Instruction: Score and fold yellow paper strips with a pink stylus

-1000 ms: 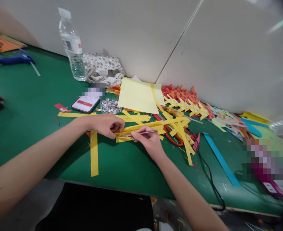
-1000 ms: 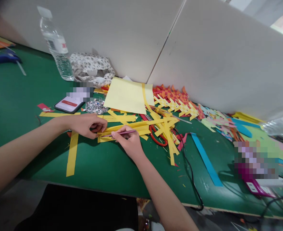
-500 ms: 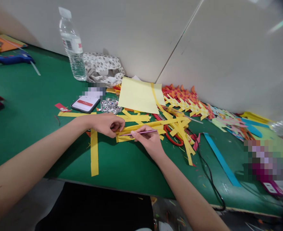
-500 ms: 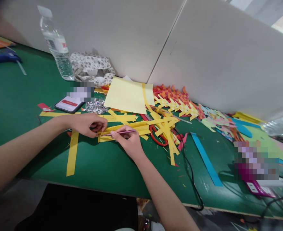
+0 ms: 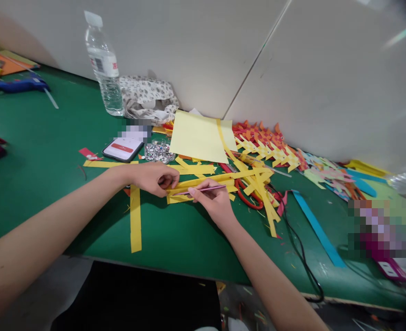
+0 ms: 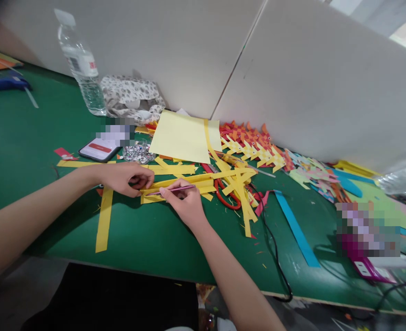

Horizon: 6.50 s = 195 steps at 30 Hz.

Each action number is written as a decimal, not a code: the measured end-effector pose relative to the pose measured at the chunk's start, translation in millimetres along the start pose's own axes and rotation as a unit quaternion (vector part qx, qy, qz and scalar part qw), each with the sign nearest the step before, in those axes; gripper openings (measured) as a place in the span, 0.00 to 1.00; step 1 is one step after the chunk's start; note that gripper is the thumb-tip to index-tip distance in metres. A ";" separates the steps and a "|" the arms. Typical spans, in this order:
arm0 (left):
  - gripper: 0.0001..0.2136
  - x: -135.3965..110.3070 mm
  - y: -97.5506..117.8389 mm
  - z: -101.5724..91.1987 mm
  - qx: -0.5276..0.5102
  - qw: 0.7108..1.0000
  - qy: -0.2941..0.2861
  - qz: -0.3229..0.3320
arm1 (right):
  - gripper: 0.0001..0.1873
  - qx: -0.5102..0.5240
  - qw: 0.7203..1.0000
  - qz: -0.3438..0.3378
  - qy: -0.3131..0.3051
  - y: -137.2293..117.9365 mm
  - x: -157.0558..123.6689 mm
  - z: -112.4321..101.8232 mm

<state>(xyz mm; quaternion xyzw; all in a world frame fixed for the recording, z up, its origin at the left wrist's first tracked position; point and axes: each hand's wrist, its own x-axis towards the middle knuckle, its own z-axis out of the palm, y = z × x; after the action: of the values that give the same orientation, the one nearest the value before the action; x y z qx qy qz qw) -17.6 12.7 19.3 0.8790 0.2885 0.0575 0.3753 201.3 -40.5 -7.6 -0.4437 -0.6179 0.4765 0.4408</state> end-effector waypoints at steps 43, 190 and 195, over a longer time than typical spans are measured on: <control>0.07 1.2 2.0 -0.5 0.000 1.000 -0.006 -0.011 | 0.11 -0.010 1.000 -0.011 -0.008 -0.2 -1.3 -0.1; 0.25 5.1 12.9 8.9 0.172 0.983 0.042 -0.050 | 0.14 0.011 1.000 0.000 -0.005 -3.4 -3.2 -7.5; 0.25 4.2 13.5 8.5 0.163 0.984 0.043 -0.054 | 0.14 0.026 1.000 0.002 -0.002 -3.0 -3.1 -8.4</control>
<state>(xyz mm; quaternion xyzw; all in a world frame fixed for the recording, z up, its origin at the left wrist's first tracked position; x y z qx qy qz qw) -5.2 2.2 22.2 0.9084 0.3568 0.0274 0.2162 209.7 -42.3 -3.7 -0.4322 -0.6053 0.4942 0.4501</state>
